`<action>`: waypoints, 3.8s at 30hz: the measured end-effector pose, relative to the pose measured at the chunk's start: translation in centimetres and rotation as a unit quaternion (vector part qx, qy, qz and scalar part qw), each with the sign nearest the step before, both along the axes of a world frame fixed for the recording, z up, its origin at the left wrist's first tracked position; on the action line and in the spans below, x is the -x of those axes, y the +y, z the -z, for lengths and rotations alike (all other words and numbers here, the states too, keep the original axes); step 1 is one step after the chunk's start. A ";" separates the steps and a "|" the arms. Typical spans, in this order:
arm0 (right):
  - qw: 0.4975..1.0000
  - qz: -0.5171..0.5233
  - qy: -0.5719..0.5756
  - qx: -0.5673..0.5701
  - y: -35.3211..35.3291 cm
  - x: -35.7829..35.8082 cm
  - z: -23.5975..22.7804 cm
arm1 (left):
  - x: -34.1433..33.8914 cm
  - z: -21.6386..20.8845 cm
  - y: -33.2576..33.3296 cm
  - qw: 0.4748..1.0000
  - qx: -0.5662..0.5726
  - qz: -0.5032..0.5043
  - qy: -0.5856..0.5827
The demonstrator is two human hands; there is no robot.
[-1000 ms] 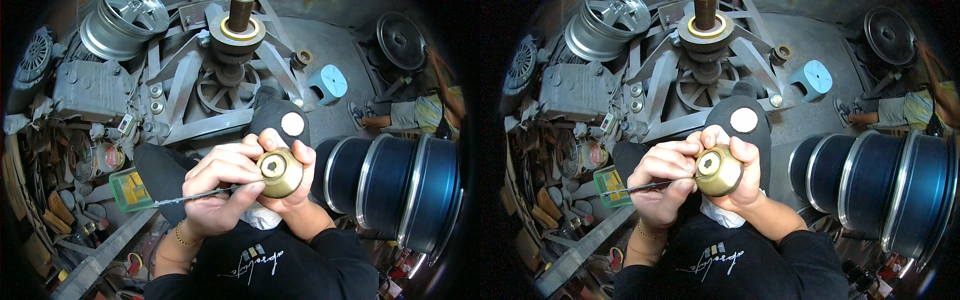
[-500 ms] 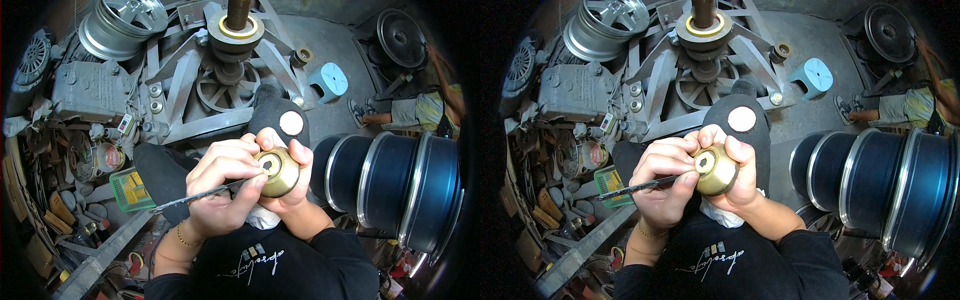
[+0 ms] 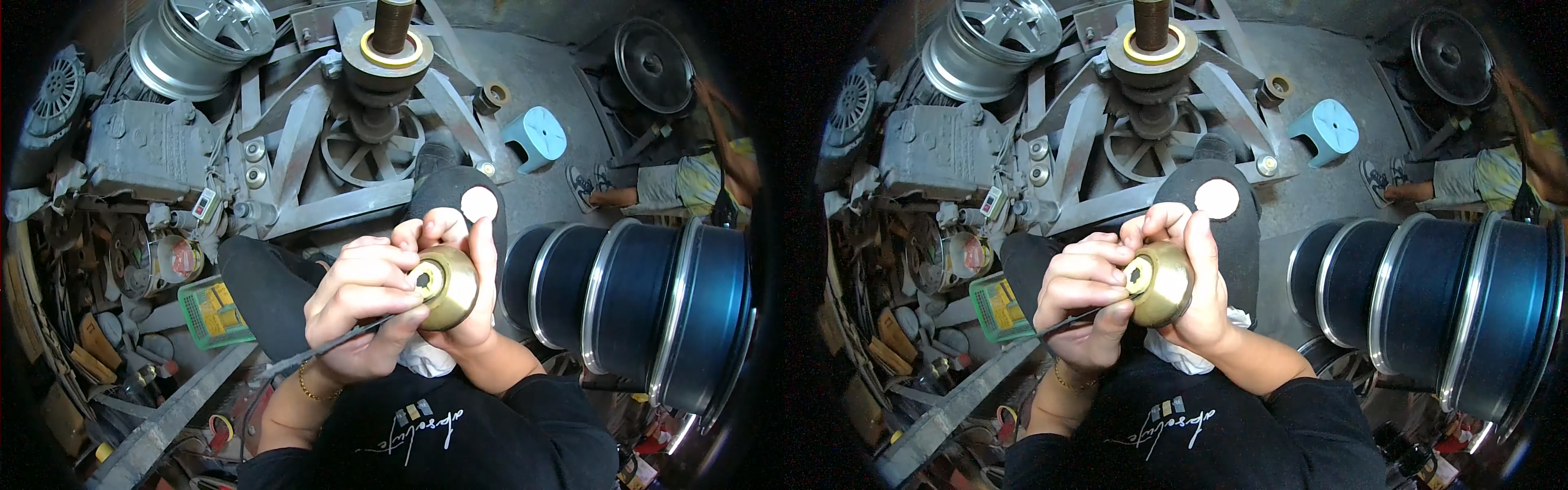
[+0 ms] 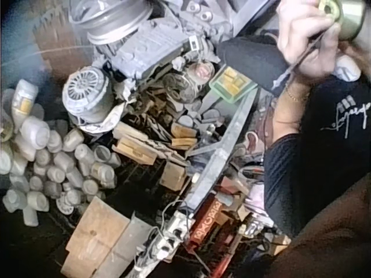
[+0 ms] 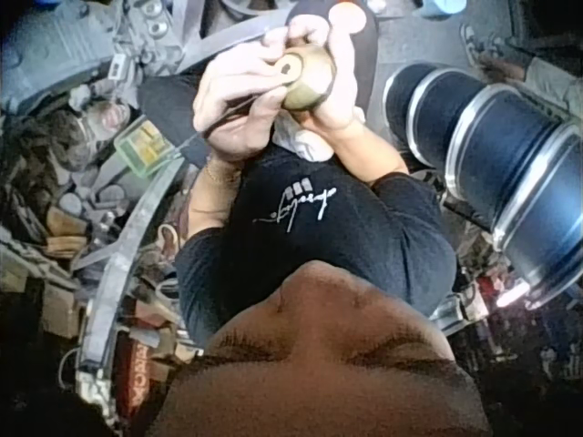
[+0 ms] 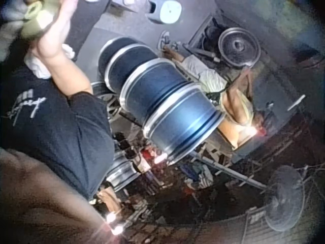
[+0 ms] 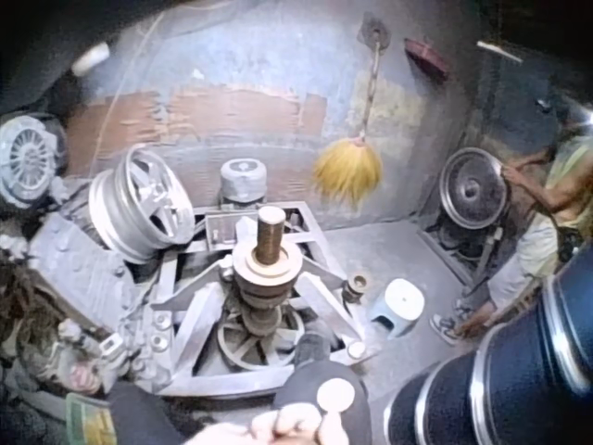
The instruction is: The person cleans the inner bore of a brass hub with a thin metal tool, then applies masking tape to the hub's inner edge and places a bearing into the hub. They later wipe a white cylindrical part with a cloth.
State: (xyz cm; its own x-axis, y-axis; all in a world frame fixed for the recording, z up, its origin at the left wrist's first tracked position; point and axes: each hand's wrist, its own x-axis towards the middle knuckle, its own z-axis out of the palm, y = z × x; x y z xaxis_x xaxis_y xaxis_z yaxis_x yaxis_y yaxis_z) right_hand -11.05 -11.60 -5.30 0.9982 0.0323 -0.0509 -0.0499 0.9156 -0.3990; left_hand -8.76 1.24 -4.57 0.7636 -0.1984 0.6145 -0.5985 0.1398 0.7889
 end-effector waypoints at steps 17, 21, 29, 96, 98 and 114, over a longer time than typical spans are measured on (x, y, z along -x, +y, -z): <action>0.985 0.023 -0.049 0.161 0.1 0.6 0.9 | 0.2 -0.3 0.4 0.991 0.056 0.025 0.115; 0.991 0.017 -0.062 0.117 0.1 0.6 0.8 | 0.2 -0.8 0.3 0.995 0.019 -0.002 0.097; 0.985 0.044 -0.069 0.152 0.3 0.9 1.3 | 0.3 -1.1 0.3 0.998 -0.039 -0.033 0.047; 0.997 0.013 -0.068 0.033 -0.1 0.9 1.6 | 0.1 -1.8 0.7 0.997 -0.064 0.021 0.024; 0.998 0.010 -0.066 0.022 -0.1 1.0 1.6 | 0.2 -1.8 0.6 0.998 -0.059 0.021 0.015; 0.994 -0.039 -0.065 -0.075 -0.6 0.7 1.2 | 0.1 -1.3 0.7 0.995 0.000 0.067 0.080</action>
